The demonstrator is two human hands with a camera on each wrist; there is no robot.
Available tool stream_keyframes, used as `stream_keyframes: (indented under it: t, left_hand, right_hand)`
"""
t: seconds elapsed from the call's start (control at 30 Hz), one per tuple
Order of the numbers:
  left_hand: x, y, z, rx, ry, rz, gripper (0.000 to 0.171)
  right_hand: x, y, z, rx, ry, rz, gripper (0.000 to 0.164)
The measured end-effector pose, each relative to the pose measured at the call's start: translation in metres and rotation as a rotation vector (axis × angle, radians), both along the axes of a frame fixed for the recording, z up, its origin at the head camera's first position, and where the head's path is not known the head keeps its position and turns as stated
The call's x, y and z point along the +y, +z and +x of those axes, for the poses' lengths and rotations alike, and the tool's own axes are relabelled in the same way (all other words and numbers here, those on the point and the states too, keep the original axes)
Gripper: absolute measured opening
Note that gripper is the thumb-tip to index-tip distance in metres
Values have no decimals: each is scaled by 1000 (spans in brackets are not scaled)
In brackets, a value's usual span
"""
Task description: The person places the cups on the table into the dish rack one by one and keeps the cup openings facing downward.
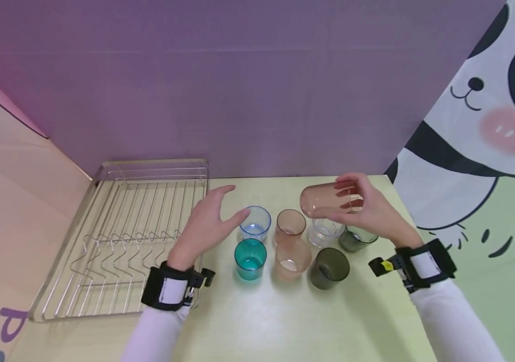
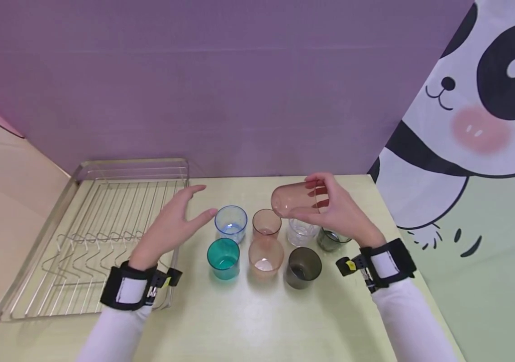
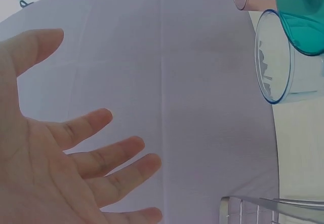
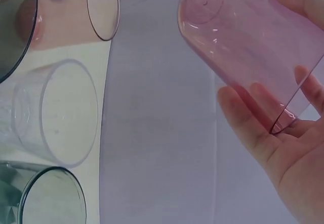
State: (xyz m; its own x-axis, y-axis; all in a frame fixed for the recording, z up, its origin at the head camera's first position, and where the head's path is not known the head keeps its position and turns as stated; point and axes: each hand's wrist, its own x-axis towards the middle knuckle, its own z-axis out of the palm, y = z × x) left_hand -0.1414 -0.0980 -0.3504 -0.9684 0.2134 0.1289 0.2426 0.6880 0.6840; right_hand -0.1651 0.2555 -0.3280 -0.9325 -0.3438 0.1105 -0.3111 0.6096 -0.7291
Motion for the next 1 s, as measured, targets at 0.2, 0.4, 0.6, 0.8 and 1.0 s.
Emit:
stream_keyframes:
  t: [0.2,0.4,0.6,0.8,1.0]
  left_hand:
    - [6,0,-1,4,-14,10,73]
    - [11,0,-4,-2,-32,40,73]
    - [16,-1,-4,11,-63,85,73]
    - [22,1,0,25,-76,98,74]
    - [28,-1,2,10,-96,148,73]
  right_hand:
    - [-7,0,-2,26,6,-27,74]
    - [-15,2,-1,-24,-2,-93,75]
    - [-20,1,0,-50,20,-153,75]
    - [-29,0,-1,-55,66,-209,74]
    - [-38,-1,1,-92,86,-267,72]
